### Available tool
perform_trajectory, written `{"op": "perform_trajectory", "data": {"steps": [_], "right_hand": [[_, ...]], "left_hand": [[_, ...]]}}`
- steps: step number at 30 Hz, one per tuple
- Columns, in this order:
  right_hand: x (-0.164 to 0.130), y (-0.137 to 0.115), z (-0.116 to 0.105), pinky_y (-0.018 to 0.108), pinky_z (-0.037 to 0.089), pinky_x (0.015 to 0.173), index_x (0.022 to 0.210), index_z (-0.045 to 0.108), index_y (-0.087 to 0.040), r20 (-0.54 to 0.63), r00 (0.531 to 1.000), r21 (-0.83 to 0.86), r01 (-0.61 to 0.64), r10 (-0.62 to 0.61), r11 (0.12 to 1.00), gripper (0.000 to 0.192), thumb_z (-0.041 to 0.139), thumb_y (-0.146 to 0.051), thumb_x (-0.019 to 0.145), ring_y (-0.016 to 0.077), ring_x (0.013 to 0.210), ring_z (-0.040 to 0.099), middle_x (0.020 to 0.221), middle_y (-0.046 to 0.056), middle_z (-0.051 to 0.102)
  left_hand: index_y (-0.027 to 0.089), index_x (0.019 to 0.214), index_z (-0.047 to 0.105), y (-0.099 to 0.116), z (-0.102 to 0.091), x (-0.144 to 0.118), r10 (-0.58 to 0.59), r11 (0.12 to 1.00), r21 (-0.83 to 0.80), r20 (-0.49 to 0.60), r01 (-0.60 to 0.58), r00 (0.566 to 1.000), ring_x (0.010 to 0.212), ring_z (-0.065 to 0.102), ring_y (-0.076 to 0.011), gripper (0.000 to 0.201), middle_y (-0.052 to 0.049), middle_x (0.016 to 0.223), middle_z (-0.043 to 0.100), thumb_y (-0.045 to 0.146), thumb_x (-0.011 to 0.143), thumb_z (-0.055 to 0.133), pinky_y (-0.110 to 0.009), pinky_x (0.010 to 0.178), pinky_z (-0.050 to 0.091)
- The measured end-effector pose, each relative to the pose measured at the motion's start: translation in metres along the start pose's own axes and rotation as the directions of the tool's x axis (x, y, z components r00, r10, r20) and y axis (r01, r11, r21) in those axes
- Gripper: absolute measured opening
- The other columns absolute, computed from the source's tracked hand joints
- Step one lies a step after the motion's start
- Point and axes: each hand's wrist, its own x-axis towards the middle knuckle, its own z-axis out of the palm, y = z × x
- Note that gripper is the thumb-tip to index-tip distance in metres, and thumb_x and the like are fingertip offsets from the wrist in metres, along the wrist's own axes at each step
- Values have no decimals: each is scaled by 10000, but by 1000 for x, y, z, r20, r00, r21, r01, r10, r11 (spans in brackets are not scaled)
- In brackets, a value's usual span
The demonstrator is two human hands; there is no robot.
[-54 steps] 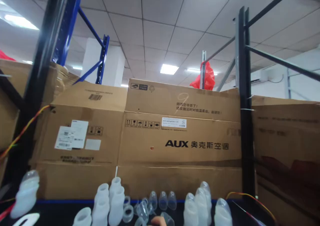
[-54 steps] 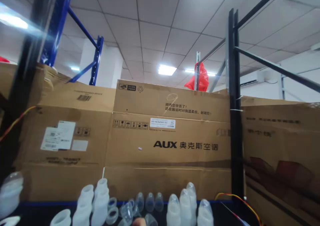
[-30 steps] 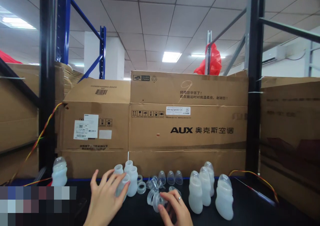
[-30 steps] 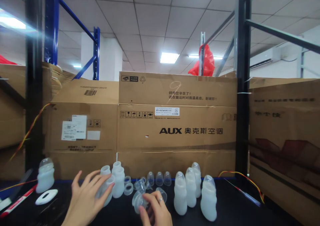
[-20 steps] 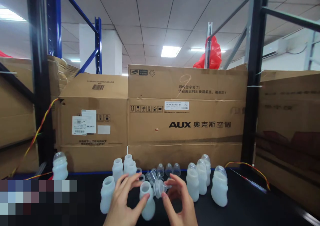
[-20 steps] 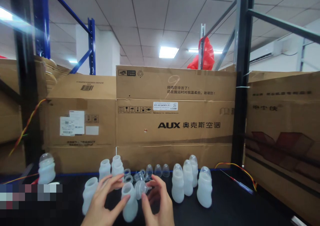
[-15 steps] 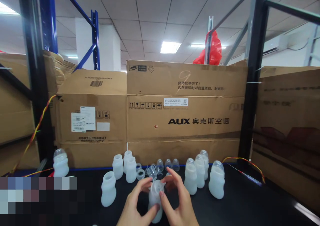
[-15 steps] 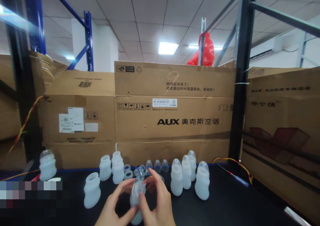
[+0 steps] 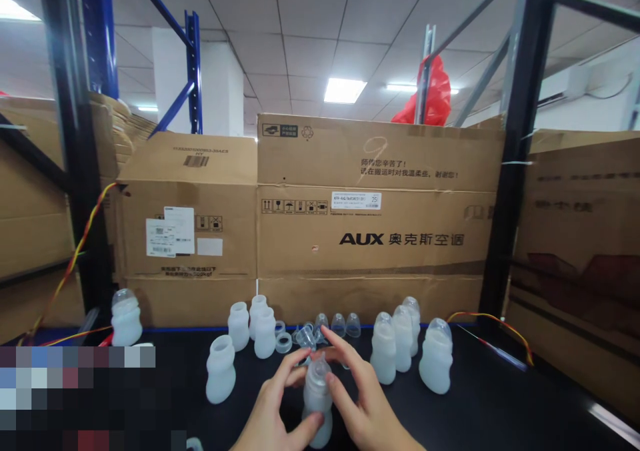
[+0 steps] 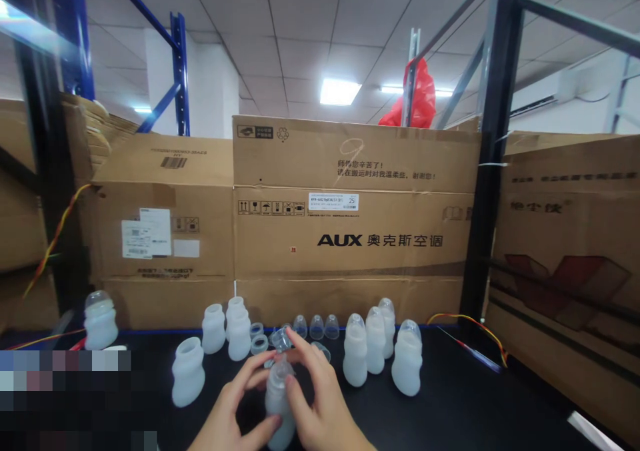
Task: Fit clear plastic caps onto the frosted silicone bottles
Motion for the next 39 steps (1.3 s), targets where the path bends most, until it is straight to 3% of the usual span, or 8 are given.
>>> {"op": "perform_trajectory", "data": {"steps": [7, 11, 15, 20, 27, 32, 36, 39], "right_hand": [[3, -11, -7, 532, 300, 1300, 1679, 80, -390, 88, 992, 98, -104, 96, 990, 680, 433, -454, 1101, 221, 1365, 575, 1385, 73, 663], [3, -8, -3, 465, 427, 1186, 1665, 72, -415, 45, 994, 98, -99, 95, 990, 676, 443, -449, 1101, 198, 1219, 611, 1326, 51, 643], [4, -7, 0, 412, 458, 1116, 1639, 164, -417, -9, 994, 96, -111, 112, 989, 700, 558, -449, 1061, 186, 1147, 604, 1256, 28, 641], [4, -10, -7, 454, 420, 1156, 1608, 258, -410, 59, 989, 183, -147, 138, 972, 623, 547, -473, 1060, 203, 1200, 609, 1286, 39, 652], [5, -10, -10, 492, 396, 1146, 1515, 455, -349, 130, 963, 343, -268, 237, 900, 561, 600, -553, 1013, 245, 1215, 583, 1309, 68, 659], [5, -8, -7, 492, 422, 1112, 1541, 473, -335, 106, 964, 174, -259, 244, 950, 657, 639, -608, 966, 240, 1116, 536, 1275, 80, 579], [4, -7, -7, 497, 385, 1195, 1392, 633, -316, 108, 979, 105, -182, 171, 978, 472, 627, -566, 992, 264, 1298, 502, 1326, 90, 544], [1, -2, -5, 512, 343, 1259, 1405, 629, -324, 103, 982, 156, -174, 160, 972, 462, 637, -542, 997, 269, 1401, 490, 1443, 92, 554]], "left_hand": [[390, 1534, 422, 14, -7, -2, -89, 994, 60, 21, 87, 996, 1435, 552, -342, 823, -37, 1407, 721, 313, 785, 756, -593, 1275, 267], [438, 1564, 327, 27, -9, 2, -101, 991, 96, 77, 93, 992, 1492, 500, -325, 867, -6, 1450, 694, 297, 804, 720, -627, 1287, 237], [458, 1569, 285, 29, -7, 4, -87, 991, 109, 117, 74, 989, 1491, 510, -282, 895, 15, 1462, 685, 264, 807, 711, -563, 1289, 302], [491, 1591, 218, 5, -4, 2, 38, 994, 94, 115, -49, 993, 1496, 510, -274, 947, 18, 1488, 666, 258, 826, 725, -547, 1293, 317], [381, 1613, 301, -6, -3, -1, 9, 994, 104, 97, -19, 995, 1486, 521, -319, 889, -75, 1484, 667, 328, 846, 746, -532, 1276, 359], [433, 1578, 280, 10, -7, 1, -10, 989, 147, 124, -9, 992, 1468, 540, -268, 842, -30, 1495, 660, 290, 865, 704, -513, 1274, 355], [365, 1571, 287, 31, -11, 4, -76, 984, 168, 144, 52, 987, 1476, 532, -266, 770, -84, 1497, 653, 351, 902, 668, -522, 1289, 319], [362, 1568, 299, 36, -13, 5, -94, 986, 153, 130, 74, 987, 1496, 507, -275, 769, -86, 1504, 646, 356, 892, 667, -540, 1298, 294]]}}
